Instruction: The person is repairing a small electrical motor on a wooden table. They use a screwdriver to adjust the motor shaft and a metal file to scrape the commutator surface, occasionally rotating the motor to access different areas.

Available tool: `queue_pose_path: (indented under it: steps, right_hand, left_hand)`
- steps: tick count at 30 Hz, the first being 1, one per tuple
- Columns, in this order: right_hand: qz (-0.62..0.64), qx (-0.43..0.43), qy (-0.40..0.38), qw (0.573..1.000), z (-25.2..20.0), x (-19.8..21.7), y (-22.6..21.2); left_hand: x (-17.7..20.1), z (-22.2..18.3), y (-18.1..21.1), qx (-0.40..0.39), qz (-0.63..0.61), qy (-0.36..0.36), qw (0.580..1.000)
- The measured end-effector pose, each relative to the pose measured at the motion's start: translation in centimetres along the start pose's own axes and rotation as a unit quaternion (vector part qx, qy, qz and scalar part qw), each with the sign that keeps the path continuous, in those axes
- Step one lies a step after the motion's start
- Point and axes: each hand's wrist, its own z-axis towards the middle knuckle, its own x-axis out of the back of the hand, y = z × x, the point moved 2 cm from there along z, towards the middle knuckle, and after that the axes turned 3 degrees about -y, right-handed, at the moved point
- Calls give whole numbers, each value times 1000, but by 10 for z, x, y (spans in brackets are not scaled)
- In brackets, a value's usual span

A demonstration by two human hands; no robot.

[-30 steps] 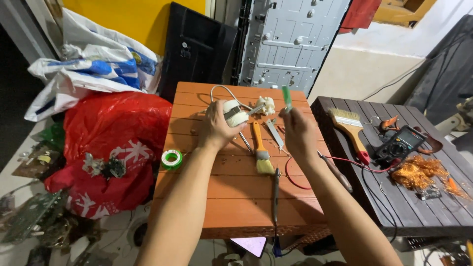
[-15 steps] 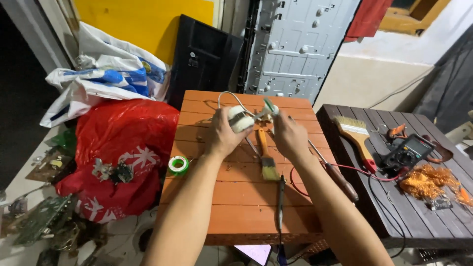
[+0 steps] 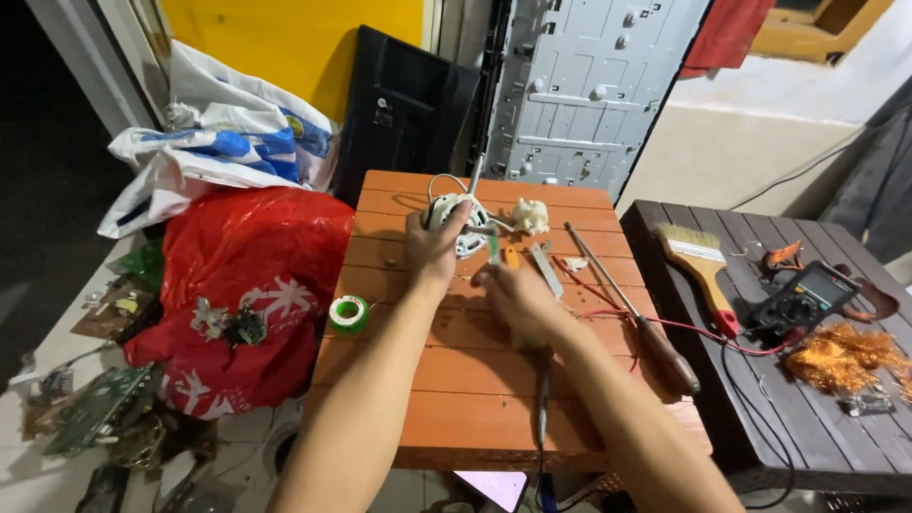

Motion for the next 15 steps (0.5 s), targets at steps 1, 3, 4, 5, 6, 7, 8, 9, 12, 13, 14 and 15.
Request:
queue_pose_path:
  steps: [1, 3, 4, 5, 6, 7, 8, 9, 12, 13, 14, 15]
  right_hand:
    - [3, 1, -1, 1000, 11, 7, 6]
    - [201, -8, 116, 973, 23, 14, 19]
    - [204, -10, 116, 972, 23, 18, 22]
    - [363, 0, 190, 912, 23, 24, 27]
    - [508, 10, 258, 822, 21, 30, 32]
    - [507, 8, 257, 823, 11, 26, 21]
    - [273, 40, 131, 952, 4, 21, 6]
    - [15, 70, -7, 997, -5, 13, -7]
    - [-87, 119, 147, 978, 13, 2, 25]
    - [-82, 114, 141, 980, 5, 11, 12]
    - [-18, 120, 201, 972, -3, 23, 0]
    - [47, 125, 261, 956, -9, 36, -12]
  left_hand:
    - [1, 0, 7, 0, 3, 2, 1000]
    - [8, -6, 12, 8, -37, 6, 999]
    - [6, -5, 11, 9, -35, 6, 999]
    - [5, -3, 10, 8, -47, 3, 999]
    - [2, -4, 8, 8, -62, 0, 998]
    - [2, -6, 8, 10, -62, 1, 998]
    - [-1, -7, 9, 8, -62, -1, 998]
    - [-4, -8, 9, 7, -61, -2, 998]
    - [-11, 35, -30, 19, -101, 13, 995]
    - [-6, 31, -27, 27, -96, 15, 995]
    - [-2, 27, -24, 29, -101, 25, 994]
    - [2, 24, -20, 31, -106, 35, 993]
